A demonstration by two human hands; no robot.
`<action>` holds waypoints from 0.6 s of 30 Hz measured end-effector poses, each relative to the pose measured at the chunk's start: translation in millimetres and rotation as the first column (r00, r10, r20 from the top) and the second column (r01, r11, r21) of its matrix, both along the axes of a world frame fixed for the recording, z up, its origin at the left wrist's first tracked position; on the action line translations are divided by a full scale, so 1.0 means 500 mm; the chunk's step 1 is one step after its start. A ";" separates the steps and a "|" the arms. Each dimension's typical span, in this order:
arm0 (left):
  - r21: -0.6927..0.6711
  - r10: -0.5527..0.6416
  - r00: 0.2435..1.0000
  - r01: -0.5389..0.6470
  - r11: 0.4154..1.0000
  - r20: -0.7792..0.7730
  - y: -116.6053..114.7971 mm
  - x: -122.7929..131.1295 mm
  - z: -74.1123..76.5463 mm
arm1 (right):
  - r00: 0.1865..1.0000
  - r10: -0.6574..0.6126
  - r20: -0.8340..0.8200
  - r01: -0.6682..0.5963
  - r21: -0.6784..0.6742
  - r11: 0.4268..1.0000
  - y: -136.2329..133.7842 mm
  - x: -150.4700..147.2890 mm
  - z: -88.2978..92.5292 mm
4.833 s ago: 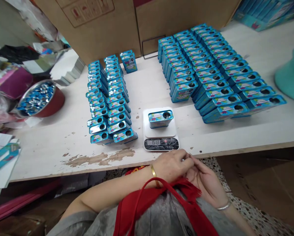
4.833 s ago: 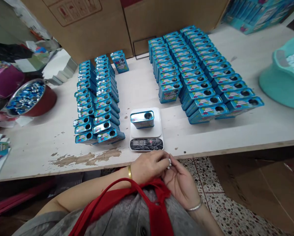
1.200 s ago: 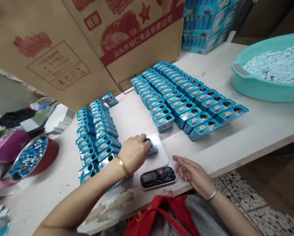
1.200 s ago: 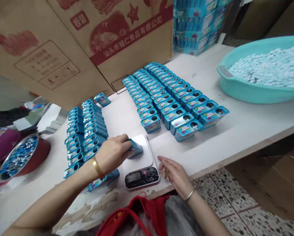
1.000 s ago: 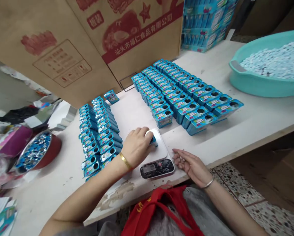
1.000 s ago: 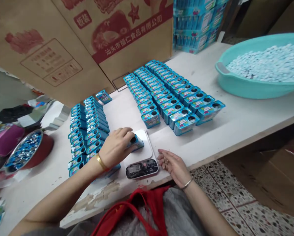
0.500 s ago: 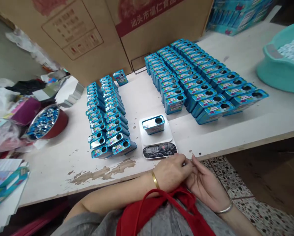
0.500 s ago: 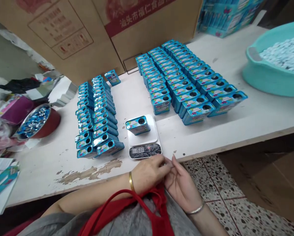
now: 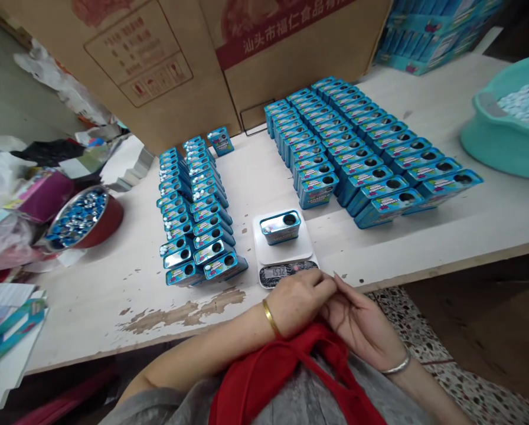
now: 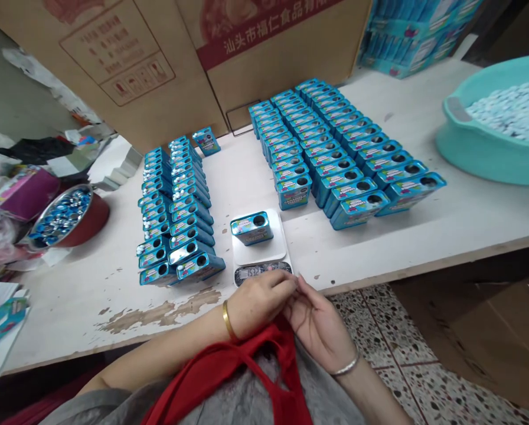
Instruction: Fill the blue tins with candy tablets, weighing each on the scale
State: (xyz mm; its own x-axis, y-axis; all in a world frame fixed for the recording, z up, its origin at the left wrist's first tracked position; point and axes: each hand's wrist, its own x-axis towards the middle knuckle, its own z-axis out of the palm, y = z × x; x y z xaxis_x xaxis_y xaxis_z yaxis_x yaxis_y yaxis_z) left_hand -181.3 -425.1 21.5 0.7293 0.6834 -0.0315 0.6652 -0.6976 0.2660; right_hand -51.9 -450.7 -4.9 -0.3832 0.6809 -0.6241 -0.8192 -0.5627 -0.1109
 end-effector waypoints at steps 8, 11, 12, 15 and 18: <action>0.153 0.080 0.939 -0.138 0.979 0.335 0.097 -0.063 0.057 | 1.000 -0.027 0.004 0.027 0.095 0.995 0.075 -0.040 0.047; 0.203 0.151 0.910 -0.243 0.949 0.387 0.148 -0.081 0.071 | 0.999 -0.019 0.042 0.015 0.085 0.996 0.090 -0.038 0.051; 0.207 0.151 0.915 -0.241 0.948 0.375 0.162 -0.087 0.073 | 0.998 -0.023 0.058 0.018 0.081 0.997 0.093 -0.034 0.048; 0.211 0.147 0.934 -0.223 0.952 0.326 0.187 -0.110 0.080 | 0.993 -0.059 0.102 0.051 0.083 0.995 0.096 -0.011 0.029; 0.217 0.205 0.946 -0.261 0.941 0.252 0.178 -0.142 0.086 | 0.982 -0.119 0.146 0.110 0.069 0.992 0.094 0.020 0.005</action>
State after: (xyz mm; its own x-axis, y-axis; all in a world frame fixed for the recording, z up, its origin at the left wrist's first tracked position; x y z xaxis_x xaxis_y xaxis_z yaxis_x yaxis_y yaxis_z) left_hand -252.3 -335.9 64.7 0.5175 0.8005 0.3024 0.7603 -0.5922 0.2668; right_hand -41.9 -403.6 -2.6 -0.2061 0.7532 -0.6247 -0.8493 -0.4548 -0.2681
